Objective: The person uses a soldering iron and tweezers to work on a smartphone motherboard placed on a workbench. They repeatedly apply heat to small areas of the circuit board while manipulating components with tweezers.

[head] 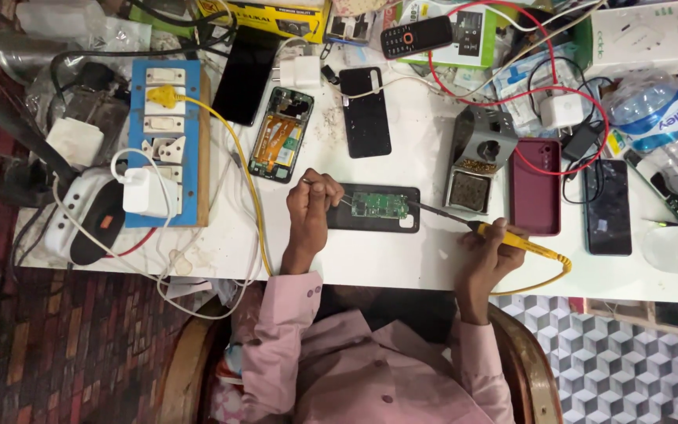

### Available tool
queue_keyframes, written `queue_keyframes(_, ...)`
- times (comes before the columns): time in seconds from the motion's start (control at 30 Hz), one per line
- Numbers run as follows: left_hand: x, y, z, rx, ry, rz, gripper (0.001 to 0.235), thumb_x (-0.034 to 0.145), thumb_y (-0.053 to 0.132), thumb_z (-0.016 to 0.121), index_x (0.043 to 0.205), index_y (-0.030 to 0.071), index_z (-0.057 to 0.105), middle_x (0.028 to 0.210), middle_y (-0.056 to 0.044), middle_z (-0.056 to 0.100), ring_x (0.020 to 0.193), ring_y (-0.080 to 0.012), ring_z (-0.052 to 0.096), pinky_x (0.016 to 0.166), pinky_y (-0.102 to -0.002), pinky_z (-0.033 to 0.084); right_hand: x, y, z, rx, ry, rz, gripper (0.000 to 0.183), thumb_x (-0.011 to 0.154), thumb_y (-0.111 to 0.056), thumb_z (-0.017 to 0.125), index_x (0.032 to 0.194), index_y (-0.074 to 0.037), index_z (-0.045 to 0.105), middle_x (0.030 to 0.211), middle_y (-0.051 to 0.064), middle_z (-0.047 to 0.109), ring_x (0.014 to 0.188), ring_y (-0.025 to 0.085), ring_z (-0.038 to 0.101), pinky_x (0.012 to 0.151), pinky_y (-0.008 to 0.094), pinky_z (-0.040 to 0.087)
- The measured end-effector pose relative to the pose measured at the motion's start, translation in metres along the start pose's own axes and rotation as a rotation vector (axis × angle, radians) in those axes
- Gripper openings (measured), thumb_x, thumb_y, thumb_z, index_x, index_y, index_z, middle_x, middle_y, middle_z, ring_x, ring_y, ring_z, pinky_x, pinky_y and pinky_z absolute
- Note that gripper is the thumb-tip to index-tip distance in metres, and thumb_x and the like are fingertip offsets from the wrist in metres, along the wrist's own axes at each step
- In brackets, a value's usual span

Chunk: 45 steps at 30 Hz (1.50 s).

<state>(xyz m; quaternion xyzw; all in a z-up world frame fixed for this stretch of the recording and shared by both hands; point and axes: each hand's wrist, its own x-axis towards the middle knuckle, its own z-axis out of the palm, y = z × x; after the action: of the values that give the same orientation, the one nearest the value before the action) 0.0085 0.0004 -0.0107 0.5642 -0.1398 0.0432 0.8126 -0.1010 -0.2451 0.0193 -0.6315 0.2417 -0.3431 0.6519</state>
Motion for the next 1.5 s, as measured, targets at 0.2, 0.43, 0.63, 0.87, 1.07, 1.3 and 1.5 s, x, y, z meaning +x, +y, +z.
queue_keyframes(0.2, -0.002, -0.005, -0.002, -0.036, -0.004, 0.041, 0.036, 0.115, 0.03, 0.042, 0.089, 0.007, 0.049, 0.076, -0.004, 0.055, 0.067, -0.0093, 0.044, 0.061, -0.025, 0.036, -0.002, -0.006, 0.002, -0.108, -0.019, -0.016, 0.027, 0.112, -0.027, 0.058, 0.103, -0.003, 0.05, 0.073, 0.005, 0.056, 0.061, 0.011, 0.054, 0.06, 0.026, 0.046)
queue_keyframes(0.43, -0.003, 0.0, 0.002, -0.032, -0.016, 0.065, 0.037, 0.116, 0.03, 0.043, 0.088, 0.006, 0.047, 0.077, -0.006, 0.053, 0.071, -0.0122, 0.046, 0.067, -0.028, 0.04, -0.001, -0.013, 0.006, -0.142, -0.033, -0.021, 0.025, 0.109, -0.027, 0.058, 0.102, -0.003, 0.052, 0.071, 0.006, 0.061, 0.06, 0.01, 0.055, 0.057, 0.024, 0.042)
queue_keyframes(0.63, -0.001, -0.004, 0.001, -0.051, 0.019, 0.017, 0.041, 0.114, 0.036, 0.042, 0.086, 0.006, 0.047, 0.075, -0.005, 0.053, 0.067, -0.0112, 0.044, 0.062, -0.026, 0.035, 0.002, -0.013, 0.007, -0.14, -0.031, -0.009, 0.025, 0.108, -0.026, 0.058, 0.102, -0.002, 0.053, 0.07, 0.007, 0.061, 0.059, 0.011, 0.056, 0.057, 0.025, 0.044)
queue_keyframes(0.87, -0.002, -0.008, 0.001, -0.071, 0.023, 0.014, 0.041, 0.114, 0.036, 0.043, 0.086, 0.007, 0.045, 0.075, -0.005, 0.052, 0.067, -0.0115, 0.043, 0.063, -0.027, 0.038, 0.001, -0.016, 0.005, -0.142, -0.026, 0.012, 0.025, 0.107, -0.026, 0.058, 0.1, -0.002, 0.054, 0.07, 0.005, 0.061, 0.059, 0.011, 0.057, 0.057, 0.025, 0.044)
queue_keyframes(1.07, -0.001, -0.004, 0.001, -0.061, 0.041, -0.007, 0.041, 0.113, 0.036, 0.042, 0.086, 0.006, 0.045, 0.077, -0.005, 0.054, 0.069, -0.0125, 0.047, 0.066, -0.028, 0.04, 0.004, -0.013, 0.003, -0.207, -0.061, 0.025, 0.029, 0.11, -0.028, 0.056, 0.098, -0.002, 0.058, 0.062, 0.006, 0.062, 0.057, 0.01, 0.052, 0.058, 0.024, 0.039)
queue_keyframes(1.3, -0.002, -0.002, 0.001, -0.029, 0.05, -0.006, 0.041, 0.114, 0.036, 0.043, 0.085, 0.007, 0.045, 0.075, -0.006, 0.054, 0.067, -0.0119, 0.047, 0.065, -0.028, 0.04, 0.002, -0.01, 0.003, -0.137, -0.039, 0.011, 0.026, 0.108, -0.027, 0.057, 0.101, -0.002, 0.053, 0.072, 0.006, 0.061, 0.057, 0.011, 0.056, 0.055, 0.024, 0.043)
queue_keyframes(1.5, 0.0, 0.001, 0.001, 0.002, 0.068, 0.009, 0.041, 0.113, 0.036, 0.042, 0.084, 0.007, 0.047, 0.072, -0.005, 0.054, 0.065, -0.0112, 0.046, 0.061, -0.026, 0.037, 0.003, -0.013, 0.006, -0.143, -0.049, 0.023, 0.024, 0.108, -0.025, 0.056, 0.102, -0.002, 0.055, 0.073, 0.006, 0.062, 0.059, 0.011, 0.056, 0.055, 0.025, 0.042)
